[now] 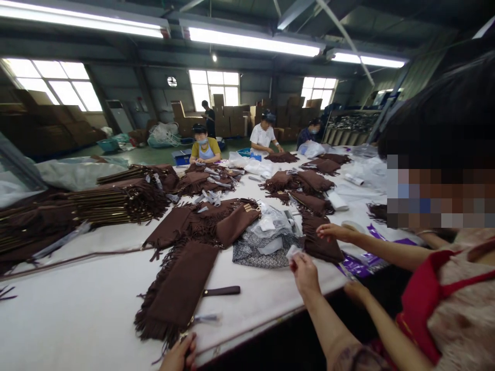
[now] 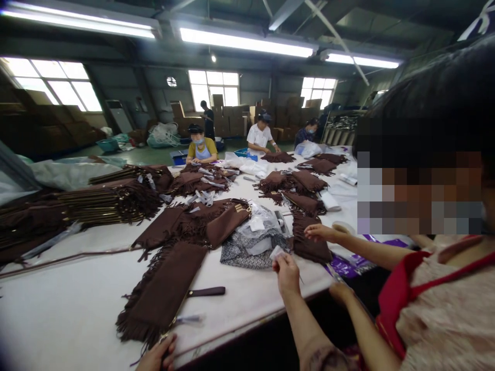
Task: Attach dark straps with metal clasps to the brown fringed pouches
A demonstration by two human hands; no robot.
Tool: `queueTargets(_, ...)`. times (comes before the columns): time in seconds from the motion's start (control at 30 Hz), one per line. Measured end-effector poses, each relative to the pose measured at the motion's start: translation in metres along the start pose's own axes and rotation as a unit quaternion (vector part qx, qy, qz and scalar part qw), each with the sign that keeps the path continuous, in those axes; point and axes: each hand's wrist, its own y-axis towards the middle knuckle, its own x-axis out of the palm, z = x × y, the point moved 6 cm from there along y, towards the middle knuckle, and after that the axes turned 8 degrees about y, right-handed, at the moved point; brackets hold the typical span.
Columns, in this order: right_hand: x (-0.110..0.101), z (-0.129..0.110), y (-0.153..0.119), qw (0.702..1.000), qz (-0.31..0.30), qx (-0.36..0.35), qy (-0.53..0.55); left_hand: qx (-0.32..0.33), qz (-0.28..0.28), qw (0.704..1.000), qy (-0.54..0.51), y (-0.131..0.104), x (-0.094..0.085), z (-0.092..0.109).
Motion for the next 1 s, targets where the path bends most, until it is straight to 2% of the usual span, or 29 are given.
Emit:
queueTargets(0.03, 0.009, 0.003, -0.022, 0.996, -0.077, 0.022, -0.044, -0.011, -0.002, 1.000, -0.016, -0.001, 0.001, -0.001)
queueTargets(0.07, 0.020, 0.009, -0.049, 0.978, -0.172, 0.058, -0.099, -0.022, -0.011, 0.999, -0.031, -0.004, 0.002, -0.002)
queueTargets(0.1, 0.031, 0.017, -0.078, 0.944, -0.271, 0.104, -0.154, -0.033, -0.028, 0.998, -0.045, -0.008, 0.005, -0.002)
queueTargets(0.13, 0.040, 0.024, -0.110, 0.896, -0.365, 0.155, -0.203, -0.042, -0.048, 0.996, -0.057, -0.012, 0.009, -0.001)
queueTargets(0.2, 0.055, 0.031, -0.168, 0.791, -0.506, 0.229, -0.257, -0.054, -0.086, 0.992, -0.075, -0.023, 0.017, 0.002)
queueTargets(0.23, 0.064, 0.032, -0.190, 0.749, -0.554, 0.246, -0.267, -0.062, -0.108, 0.989, -0.081, -0.028, 0.020, 0.003)
queueTargets(0.27, 0.073, 0.032, -0.207, 0.719, -0.587, 0.255, -0.271, -0.068, -0.129, 0.986, -0.085, -0.033, 0.024, 0.005)
queueTargets(0.33, 0.094, 0.038, -0.225, 0.691, -0.613, 0.269, -0.272, -0.072, -0.178, 0.978, -0.084, -0.042, 0.031, 0.008)
queueTargets(0.4, 0.116, 0.050, -0.228, 0.696, -0.604, 0.274, -0.274, -0.064, -0.225, 0.969, -0.076, -0.050, 0.038, 0.011)
queueTargets(0.5, 0.149, 0.069, -0.218, 0.732, -0.573, 0.241, -0.278, -0.032, -0.284, 0.957, -0.039, -0.061, 0.044, 0.014)
queueTargets(0.6, 0.169, 0.087, -0.205, 0.766, -0.520, 0.247, -0.285, 0.010, -0.289, 0.957, 0.019, -0.064, 0.041, 0.016)
queueTargets(0.7, 0.169, 0.099, -0.194, 0.832, -0.427, 0.276, -0.224, 0.020, -0.240, 0.969, 0.063, -0.057, 0.031, 0.014)
queueTargets(0.77, 0.155, 0.104, -0.191, 0.877, -0.339, 0.294, -0.169, 0.012, -0.202, 0.977, 0.064, -0.051, 0.024, 0.010)
queueTargets(0.8, 0.145, 0.107, -0.193, 0.885, -0.309, 0.311, -0.158, 0.009, -0.189, 0.980, 0.056, -0.049, 0.022, 0.009)
queueTargets(0.83, 0.135, 0.111, -0.199, 0.880, -0.298, 0.332, -0.163, 0.007, -0.181, 0.982, 0.047, -0.048, 0.022, 0.007)
queueTargets(0.9, 0.121, 0.117, -0.215, 0.848, -0.326, 0.363, -0.206, 0.003, -0.180, 0.983, 0.033, -0.046, 0.024, 0.004)
queueTargets(0.97, 0.116, 0.119, -0.229, 0.828, -0.366, 0.357, -0.233, -0.003, -0.187, 0.982, 0.032, -0.046, 0.028, 0.001)
queueTargets(1.0, 0.117, 0.118, -0.233, 0.829, -0.374, 0.346, -0.231, -0.005, -0.189, 0.981, 0.035, -0.046, 0.031, -0.001)
